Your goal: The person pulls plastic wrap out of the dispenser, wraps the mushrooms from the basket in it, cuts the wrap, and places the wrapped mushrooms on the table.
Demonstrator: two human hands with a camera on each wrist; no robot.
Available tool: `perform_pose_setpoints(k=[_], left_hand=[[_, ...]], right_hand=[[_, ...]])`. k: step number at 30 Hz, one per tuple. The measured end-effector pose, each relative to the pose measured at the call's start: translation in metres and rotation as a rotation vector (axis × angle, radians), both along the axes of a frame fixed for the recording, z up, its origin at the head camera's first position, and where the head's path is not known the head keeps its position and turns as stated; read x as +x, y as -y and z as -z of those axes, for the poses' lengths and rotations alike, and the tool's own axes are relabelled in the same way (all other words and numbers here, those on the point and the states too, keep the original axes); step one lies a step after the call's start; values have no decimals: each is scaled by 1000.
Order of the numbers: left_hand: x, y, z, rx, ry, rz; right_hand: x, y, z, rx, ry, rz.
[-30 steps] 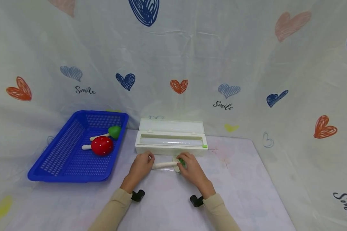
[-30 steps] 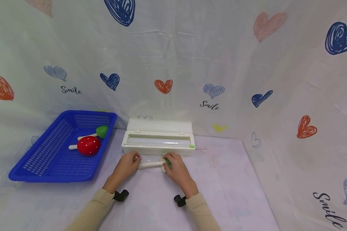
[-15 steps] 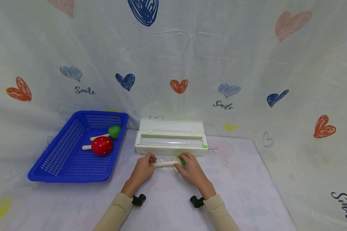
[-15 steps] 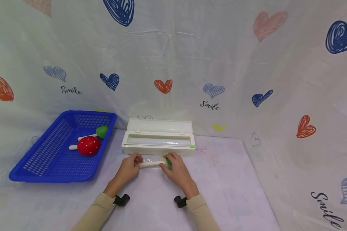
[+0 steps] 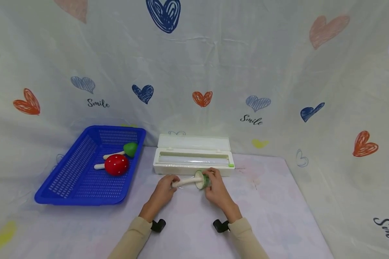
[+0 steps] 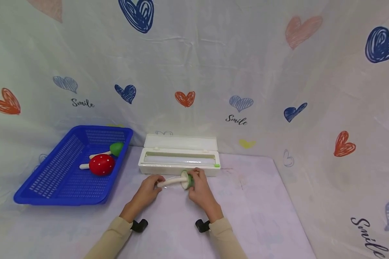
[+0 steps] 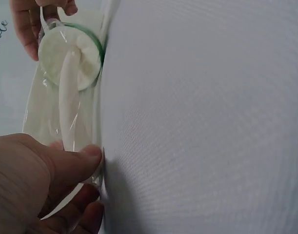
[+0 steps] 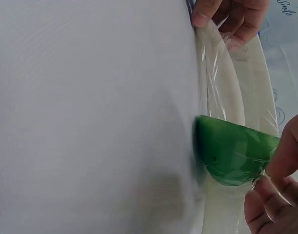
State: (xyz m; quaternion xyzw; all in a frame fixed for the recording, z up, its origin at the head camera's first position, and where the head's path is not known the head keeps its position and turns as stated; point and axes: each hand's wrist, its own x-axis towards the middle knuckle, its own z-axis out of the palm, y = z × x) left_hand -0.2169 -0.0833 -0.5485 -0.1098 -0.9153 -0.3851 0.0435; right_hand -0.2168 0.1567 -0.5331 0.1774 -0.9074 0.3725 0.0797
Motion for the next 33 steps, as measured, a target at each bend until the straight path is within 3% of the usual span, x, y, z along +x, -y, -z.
perform_pose_setpoints(k=[6, 9, 14, 20, 24, 28, 33], left_hand=[[2, 4, -3, 31, -15, -33], [4, 9, -7, 64, -28, -42], [4, 14, -15, 106, -92, -41], [1, 15, -19, 126, -203, -66], [-3, 14, -19, 168, -356, -63], [-5, 12, -21, 201, -482, -48], [-4, 8, -24, 156, -499, -19]], right_hand=[[-3, -3, -2, 84, -141, 13], [-2, -4, -5, 72, -195, 10], [-4, -6, -5, 32, -304, 5], [-3, -4, -3, 78, -426, 13], [-2, -5, -5, 76, -445, -1], [-3, -7, -9, 100, -406, -24], [-6, -5, -13, 197, -341, 17]])
